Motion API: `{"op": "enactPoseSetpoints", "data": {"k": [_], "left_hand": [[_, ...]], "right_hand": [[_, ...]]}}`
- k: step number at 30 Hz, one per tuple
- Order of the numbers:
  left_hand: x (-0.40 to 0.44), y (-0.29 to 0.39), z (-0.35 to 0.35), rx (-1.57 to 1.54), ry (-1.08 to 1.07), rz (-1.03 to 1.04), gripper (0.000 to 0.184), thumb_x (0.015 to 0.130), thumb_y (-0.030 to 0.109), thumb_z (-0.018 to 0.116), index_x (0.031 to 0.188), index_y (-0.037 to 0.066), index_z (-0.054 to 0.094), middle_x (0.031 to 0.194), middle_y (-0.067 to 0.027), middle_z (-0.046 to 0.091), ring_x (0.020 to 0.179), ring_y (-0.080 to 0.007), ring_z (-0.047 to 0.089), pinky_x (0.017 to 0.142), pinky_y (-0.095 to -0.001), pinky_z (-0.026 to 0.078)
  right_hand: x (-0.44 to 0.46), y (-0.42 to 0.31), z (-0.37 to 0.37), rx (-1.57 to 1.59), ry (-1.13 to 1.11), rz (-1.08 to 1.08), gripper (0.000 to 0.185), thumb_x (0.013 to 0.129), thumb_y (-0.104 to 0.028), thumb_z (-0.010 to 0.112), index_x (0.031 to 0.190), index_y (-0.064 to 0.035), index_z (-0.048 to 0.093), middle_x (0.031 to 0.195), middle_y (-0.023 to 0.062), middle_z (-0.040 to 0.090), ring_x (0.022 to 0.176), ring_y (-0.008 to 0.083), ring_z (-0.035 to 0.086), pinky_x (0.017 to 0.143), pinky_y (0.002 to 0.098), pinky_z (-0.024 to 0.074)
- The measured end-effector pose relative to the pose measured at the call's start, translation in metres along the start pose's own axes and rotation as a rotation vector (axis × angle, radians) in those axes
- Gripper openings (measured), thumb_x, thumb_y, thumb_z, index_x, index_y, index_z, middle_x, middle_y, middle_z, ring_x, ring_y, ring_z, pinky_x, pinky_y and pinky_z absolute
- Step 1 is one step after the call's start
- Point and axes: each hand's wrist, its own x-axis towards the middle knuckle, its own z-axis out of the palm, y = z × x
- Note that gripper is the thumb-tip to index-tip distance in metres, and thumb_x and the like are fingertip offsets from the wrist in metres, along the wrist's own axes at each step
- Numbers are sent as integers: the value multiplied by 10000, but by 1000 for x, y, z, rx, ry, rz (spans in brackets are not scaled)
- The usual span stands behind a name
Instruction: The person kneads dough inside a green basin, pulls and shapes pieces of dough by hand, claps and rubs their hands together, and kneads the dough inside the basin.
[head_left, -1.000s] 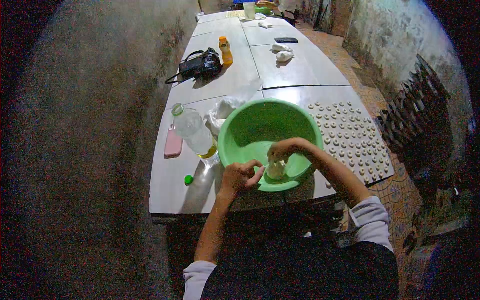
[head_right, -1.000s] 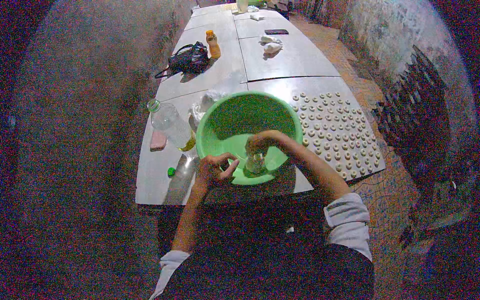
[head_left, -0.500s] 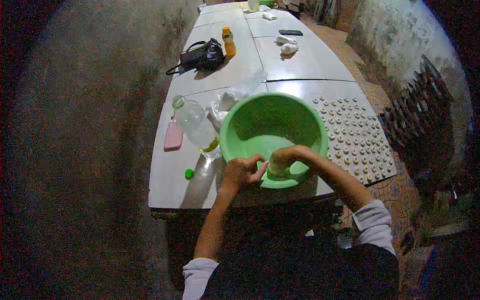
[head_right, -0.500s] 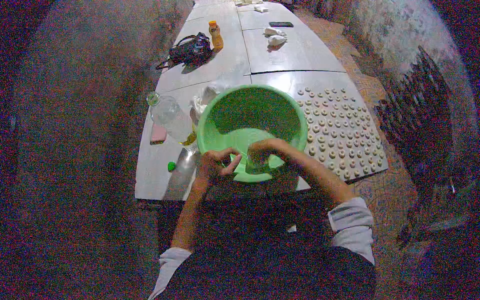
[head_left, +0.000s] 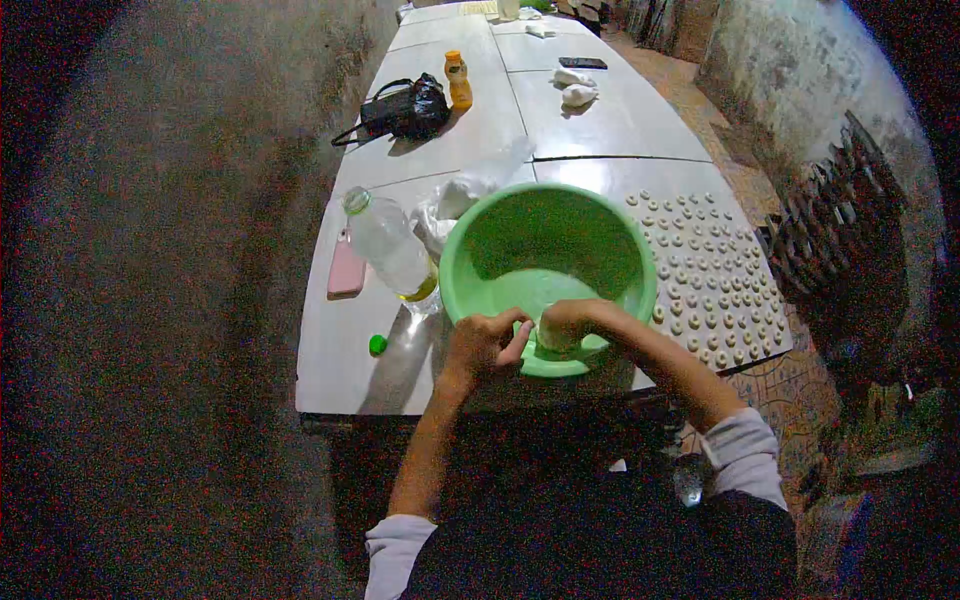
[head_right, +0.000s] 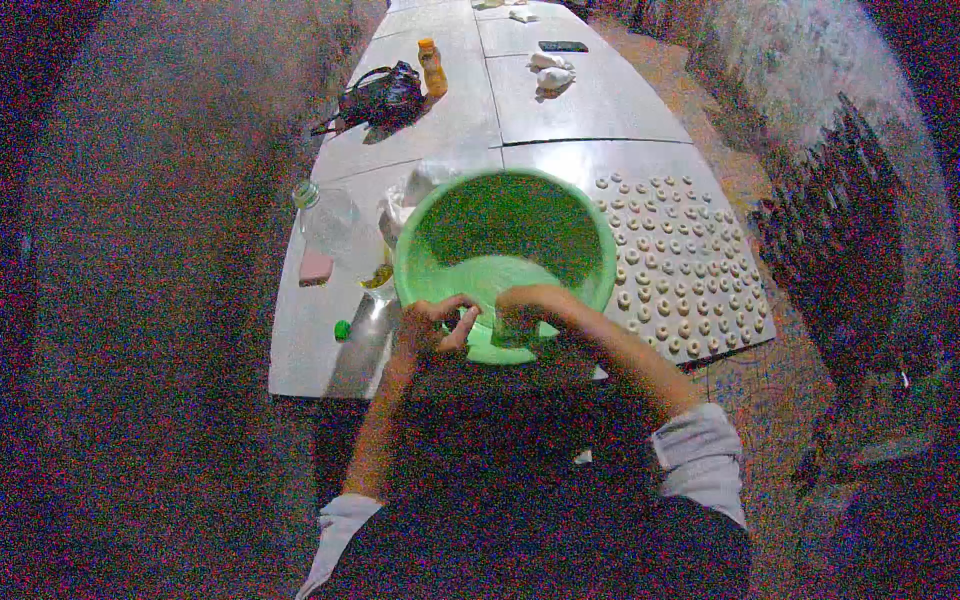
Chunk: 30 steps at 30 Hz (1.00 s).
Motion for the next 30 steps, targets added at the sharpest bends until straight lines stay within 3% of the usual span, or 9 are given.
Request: {"op": "enactPoseSetpoints", "data": {"k": [2, 4, 5, 8, 17, 20, 22, 24, 30], "left_hand": [[-1, -2, 1, 6, -27, 9, 154, 761, 268, 543, 731, 122, 583, 432, -80, 496, 420, -244, 538, 422, -351, 425], [0, 2, 0, 0, 6, 37, 162, 761, 278, 545, 740, 121, 580, 433, -79, 495, 412, -238, 534, 425, -355, 427], [-1, 7, -5, 90, -51, 2, 163, 767, 282, 544, 756, 123, 578, 436, -82, 498, 413, -239, 535, 424, -360, 429], [-4, -1, 0, 118, -2, 24, 160, 775, 281, 538, 767, 126, 577, 432, -89, 495, 408, -243, 531, 411, -363, 424], [3, 0, 0, -53, 23, 41, 135, 779, 218, 555, 754, 87, 572, 416, -89, 470, 381, -234, 509, 385, -346, 390], [4, -2, 3, 1, 22, 59, 127, 779, 215, 554, 758, 91, 571, 411, -83, 460, 372, -229, 500, 380, -343, 383], [3, -2, 5, 25, 59, 78, 121, 778, 224, 554, 763, 105, 570, 411, -82, 457, 375, -228, 502, 381, -345, 384], [2, 2, 4, 4, 49, 20, 127, 781, 239, 550, 765, 114, 568, 411, -84, 453, 377, -234, 502, 385, -349, 387], [0, -1, 2, 24, 8, -25, 156, 775, 251, 572, 825, 104, 589, 489, -85, 531, 422, -190, 544, 415, -319, 423]], "right_hand": [[-5, -13, -8, -261, -171, 59, 233, 672, -143, 575, 880, -44, 609, 771, 99, 620, 660, 153, 572, 576, 324, 455], [-4, -7, -4, -194, 69, 169, 253, 674, -150, 570, 895, -30, 588, 744, 113, 620, 670, 199, 599, 580, 358, 461], [-5, 7, 7, -39, 382, 18, 240, 681, -173, 572, 864, -17, 581, 701, 142, 614, 656, 269, 608, 580, 400, 464], [-4, -2, -2, 61, 521, 23, 273, 663, -181, 613, 860, 5, 574, 818, 195, 597, 763, 335, 588, 651, 395, 454], [-17, 0, -14, -60, 335, -69, 226, 663, -255, 639, 776, -61, 613, 727, 141, 615, 681, 307, 600, 610, 397, 470], [-22, -3, -10, -76, 547, 61, 184, 677, -188, 607, 814, -65, 610, 784, 152, 602, 722, 309, 595, 616, 405, 472], [-5, 15, 5, -237, 654, -182, 174, 697, -143, 562, 841, -52, 599, 859, 175, 573, 785, 317, 584, 642, 403, 479], [-14, 6, 13, -265, 467, -52, 177, 720, -140, 514, 849, -42, 586, 912, 191, 539, 819, 340, 567, 675, 411, 478], [-24, -5, 13, -340, 736, -18, 268, 581, -183, 666, 767, -34, 542, 797, 172, 563, 808, 327, 547, 668, 394, 453]]}}
